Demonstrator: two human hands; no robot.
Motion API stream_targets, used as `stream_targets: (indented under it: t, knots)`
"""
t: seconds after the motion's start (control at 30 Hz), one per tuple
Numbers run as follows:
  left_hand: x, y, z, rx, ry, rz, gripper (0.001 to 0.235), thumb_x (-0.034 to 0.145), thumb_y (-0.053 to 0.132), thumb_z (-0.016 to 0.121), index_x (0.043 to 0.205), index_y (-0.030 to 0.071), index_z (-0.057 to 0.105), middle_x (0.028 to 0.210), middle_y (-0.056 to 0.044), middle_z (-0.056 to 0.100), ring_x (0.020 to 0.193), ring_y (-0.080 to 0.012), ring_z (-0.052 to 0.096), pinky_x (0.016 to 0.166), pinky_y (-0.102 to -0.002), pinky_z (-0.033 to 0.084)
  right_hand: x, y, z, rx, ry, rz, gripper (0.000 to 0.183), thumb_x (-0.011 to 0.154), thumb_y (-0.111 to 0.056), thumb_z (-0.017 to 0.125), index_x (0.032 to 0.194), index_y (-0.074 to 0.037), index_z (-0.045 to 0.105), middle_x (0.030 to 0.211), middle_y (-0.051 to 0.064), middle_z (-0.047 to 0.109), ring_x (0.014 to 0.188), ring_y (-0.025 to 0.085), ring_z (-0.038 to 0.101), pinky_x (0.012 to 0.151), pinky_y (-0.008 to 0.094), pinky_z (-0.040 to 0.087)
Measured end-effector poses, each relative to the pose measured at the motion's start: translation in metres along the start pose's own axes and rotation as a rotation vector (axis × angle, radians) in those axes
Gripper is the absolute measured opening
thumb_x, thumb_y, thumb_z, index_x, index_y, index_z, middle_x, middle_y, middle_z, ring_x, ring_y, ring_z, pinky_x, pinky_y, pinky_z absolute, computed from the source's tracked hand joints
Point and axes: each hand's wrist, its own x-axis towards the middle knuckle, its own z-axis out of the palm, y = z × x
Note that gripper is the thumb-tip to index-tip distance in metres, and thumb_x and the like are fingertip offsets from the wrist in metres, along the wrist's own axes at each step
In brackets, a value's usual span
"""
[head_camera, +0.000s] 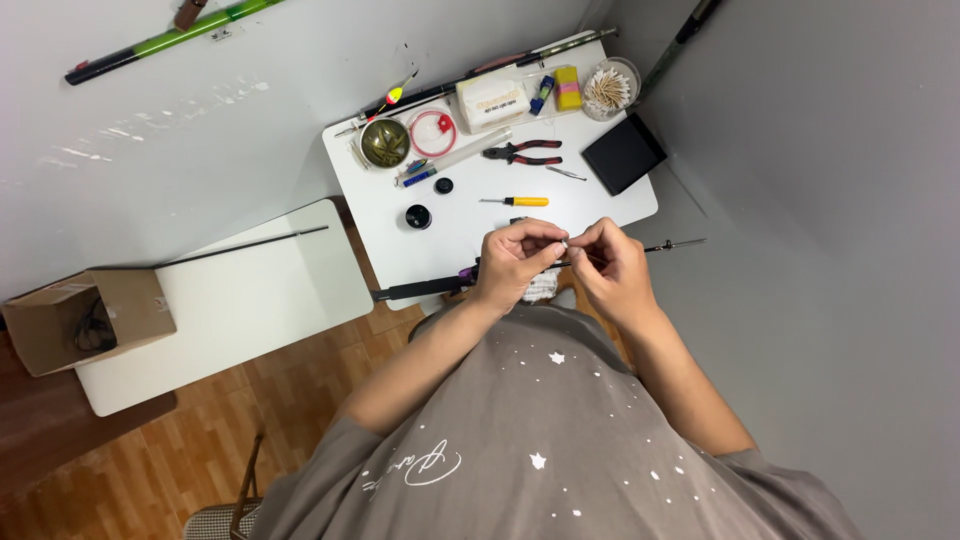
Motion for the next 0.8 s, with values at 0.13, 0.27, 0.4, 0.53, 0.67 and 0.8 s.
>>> stream_targets:
  t: [0.13,0.27,0.4,0.53,0.67,0.8]
  knots:
    - [-0.004,0.003,0.004,0.026,-0.007,0.017,0.016,0.096,-0.005,0.071,0.112,-0.004,0.072,0.114,-0.009,0.070,0.100,-0.0127,0.069,0.093,-0.027,0.059,-0.003,-0.003,0.001,-0.038,0.026,0.008,0.007,0.099,-0.001,0.063,0.097,0.002,0.057,0.084,0.003,0.067,0.074,0.004,0.058,0.064,0.021,0.047]
    - [-0.008,0.000,0.002,0.049,0.010,0.001,0.015,0.097,-0.005,0.071,0.112,-0.005,0.073,0.114,-0.010,0.070,0.098,-0.0125,0.068,0.089,-0.026,0.057,-0.009,0.001,0.000,-0.038,0.028,0.007,0.008,0.099,-0.002,0.064,0.096,0.002,0.058,0.084,0.003,0.067,0.074,0.004,0.058,0.064,0.021,0.047]
    - [-0.010,0.004,0.007,0.036,0.000,-0.022,0.016,0.096,-0.005,0.070,0.112,-0.004,0.072,0.114,-0.010,0.070,0.100,-0.0127,0.069,0.093,-0.026,0.058,-0.012,-0.004,0.001,-0.035,0.032,0.016,0.008,0.099,-0.002,0.064,0.096,0.002,0.058,0.083,0.003,0.067,0.073,0.003,0.057,0.063,0.021,0.046]
    - [-0.010,0.001,0.009,0.003,-0.021,-0.024,0.016,0.096,-0.005,0.071,0.111,-0.004,0.071,0.114,-0.009,0.070,0.102,-0.0128,0.069,0.094,-0.026,0.058,-0.017,-0.003,0.000,-0.042,0.067,0.024,0.008,0.099,-0.003,0.064,0.097,0.002,0.058,0.084,0.003,0.067,0.073,0.003,0.057,0.063,0.021,0.046]
    - [-0.009,-0.005,0.010,0.009,-0.046,-0.019,0.016,0.096,-0.006,0.071,0.113,-0.004,0.070,0.114,-0.009,0.069,0.104,-0.0130,0.068,0.096,-0.026,0.056,-0.021,-0.004,-0.003,-0.045,0.082,0.022,0.008,0.099,-0.003,0.064,0.097,0.002,0.057,0.083,0.003,0.067,0.073,0.003,0.057,0.063,0.021,0.047]
    - [-0.007,-0.007,0.012,0.022,-0.087,0.000,0.018,0.096,-0.007,0.072,0.114,-0.005,0.070,0.115,-0.008,0.067,0.104,-0.0127,0.067,0.095,-0.026,0.056,-0.025,-0.003,-0.004,-0.037,0.116,-0.003,0.007,0.098,-0.002,0.063,0.097,0.002,0.057,0.084,0.003,0.068,0.074,0.004,0.058,0.064,0.021,0.048]
